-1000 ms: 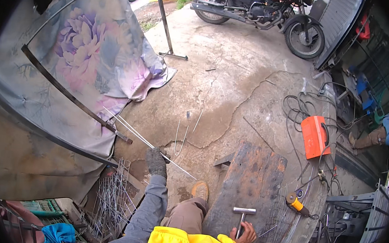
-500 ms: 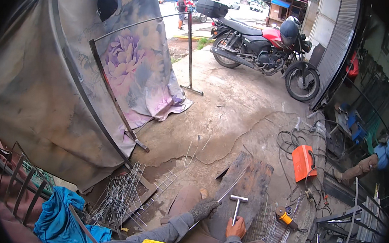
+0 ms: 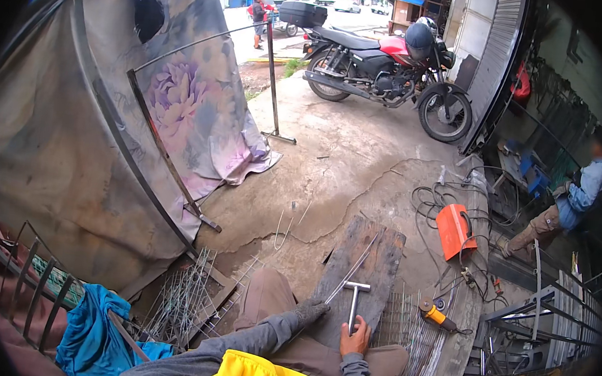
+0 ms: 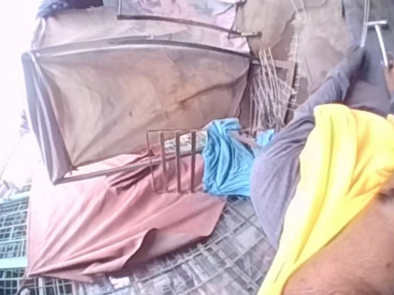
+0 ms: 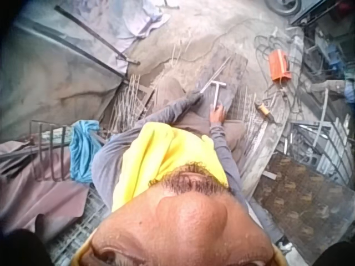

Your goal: Straightening or shaping a thin metal rod using a hammer on a wooden block.

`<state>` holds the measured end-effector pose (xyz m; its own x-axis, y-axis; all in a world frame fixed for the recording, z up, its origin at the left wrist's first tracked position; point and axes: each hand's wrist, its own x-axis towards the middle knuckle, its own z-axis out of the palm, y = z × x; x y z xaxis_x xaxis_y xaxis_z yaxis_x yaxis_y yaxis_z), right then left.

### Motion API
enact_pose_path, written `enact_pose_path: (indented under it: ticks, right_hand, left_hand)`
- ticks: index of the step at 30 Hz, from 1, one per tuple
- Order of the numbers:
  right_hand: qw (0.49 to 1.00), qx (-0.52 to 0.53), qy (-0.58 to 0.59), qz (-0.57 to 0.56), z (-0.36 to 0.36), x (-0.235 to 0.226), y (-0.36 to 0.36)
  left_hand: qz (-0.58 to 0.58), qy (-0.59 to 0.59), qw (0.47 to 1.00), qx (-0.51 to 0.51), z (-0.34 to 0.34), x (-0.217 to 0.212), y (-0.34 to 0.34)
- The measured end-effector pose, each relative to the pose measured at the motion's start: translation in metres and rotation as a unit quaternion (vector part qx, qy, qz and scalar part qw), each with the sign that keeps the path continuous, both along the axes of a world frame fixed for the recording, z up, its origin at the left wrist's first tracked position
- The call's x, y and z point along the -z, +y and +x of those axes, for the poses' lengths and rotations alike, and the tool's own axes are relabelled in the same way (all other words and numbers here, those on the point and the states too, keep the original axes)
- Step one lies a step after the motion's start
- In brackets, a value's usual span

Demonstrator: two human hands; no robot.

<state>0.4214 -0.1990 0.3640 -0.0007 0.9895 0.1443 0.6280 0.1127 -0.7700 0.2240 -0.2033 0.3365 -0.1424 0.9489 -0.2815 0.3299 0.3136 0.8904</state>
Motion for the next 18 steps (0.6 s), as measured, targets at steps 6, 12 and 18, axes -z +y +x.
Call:
enact_pose_path:
  ticks: [6,12,18]
  right_hand:
    - [0.929,-0.08,0.19,-0.308,-0.022,-0.051,-0.003]
    - [0.826,-0.139,0.352,-0.417,-0.014,0.007,-0.016]
    - [0.802,-0.097,0.393,-0.438,-0.005,0.022,-0.016]
  left_hand:
    - [-0.111,-0.214,0.971,0.0,0.016,-0.036,0.014]
    - [0.052,-0.011,0.997,0.055,0.02,-0.024,0.02]
    - [0.563,-0.194,0.801,0.063,-0.035,-0.388,-0.05]
